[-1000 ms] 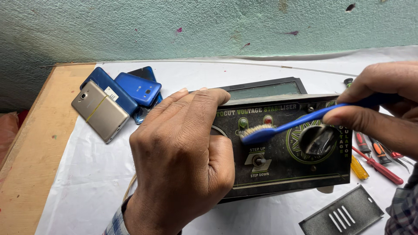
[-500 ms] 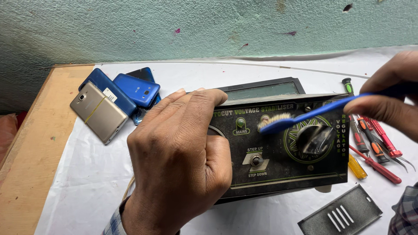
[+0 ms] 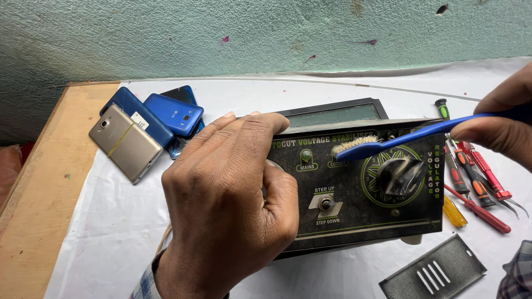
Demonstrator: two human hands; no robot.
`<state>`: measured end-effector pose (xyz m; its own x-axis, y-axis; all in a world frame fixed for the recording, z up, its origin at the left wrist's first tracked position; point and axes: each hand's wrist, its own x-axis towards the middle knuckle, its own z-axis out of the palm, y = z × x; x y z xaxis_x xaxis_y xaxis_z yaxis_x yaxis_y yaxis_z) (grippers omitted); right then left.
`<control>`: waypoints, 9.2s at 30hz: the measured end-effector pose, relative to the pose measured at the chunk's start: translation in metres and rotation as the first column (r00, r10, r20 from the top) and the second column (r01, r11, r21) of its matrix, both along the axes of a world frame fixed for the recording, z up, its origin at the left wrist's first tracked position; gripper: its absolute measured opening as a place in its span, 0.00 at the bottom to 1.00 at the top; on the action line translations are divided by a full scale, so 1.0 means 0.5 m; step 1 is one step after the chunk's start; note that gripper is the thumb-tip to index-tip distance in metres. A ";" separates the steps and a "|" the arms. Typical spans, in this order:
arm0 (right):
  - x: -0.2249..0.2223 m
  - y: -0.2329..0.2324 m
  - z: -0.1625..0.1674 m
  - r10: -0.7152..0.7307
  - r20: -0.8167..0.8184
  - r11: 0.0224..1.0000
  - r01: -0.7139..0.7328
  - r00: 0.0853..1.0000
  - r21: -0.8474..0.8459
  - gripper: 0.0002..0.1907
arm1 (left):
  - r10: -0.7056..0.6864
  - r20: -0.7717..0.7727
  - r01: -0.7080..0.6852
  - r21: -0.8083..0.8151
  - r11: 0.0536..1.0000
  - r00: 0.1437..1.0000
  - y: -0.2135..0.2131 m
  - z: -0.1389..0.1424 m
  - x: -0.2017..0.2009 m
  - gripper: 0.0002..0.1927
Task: The person holds a voltage stabilizer on a workbench and scrubs its front panel, knobs and edges with a blue toothbrush. They then flip the unit over, work around its casing with a screwdriver, and continue brushing and prying at its edges.
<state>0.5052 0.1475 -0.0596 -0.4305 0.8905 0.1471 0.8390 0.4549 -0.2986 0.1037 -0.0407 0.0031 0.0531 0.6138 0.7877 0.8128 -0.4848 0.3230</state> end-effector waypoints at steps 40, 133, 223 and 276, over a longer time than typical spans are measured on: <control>-0.177 -0.099 0.105 0.140 -0.050 0.964 -0.124 0.989 0.234 0.18 | 0.004 -0.016 -0.004 0.021 1.000 1.000 0.002 0.000 0.001 0.13; -0.087 -0.175 0.131 0.054 -0.118 0.994 -0.064 0.992 -0.090 0.08 | 0.154 -0.132 -0.165 -0.078 0.983 0.979 -0.009 -0.006 0.026 0.17; -0.056 -0.169 0.113 0.125 -0.153 0.990 -0.133 0.980 -0.044 0.09 | 0.156 -0.163 -0.171 -0.083 0.982 0.974 -0.010 -0.012 0.034 0.17; -0.065 -0.154 0.131 0.139 0.181 0.843 -0.020 0.974 -0.537 0.12 | 0.165 -0.177 -0.191 -0.145 0.971 0.970 -0.019 -0.005 0.042 0.17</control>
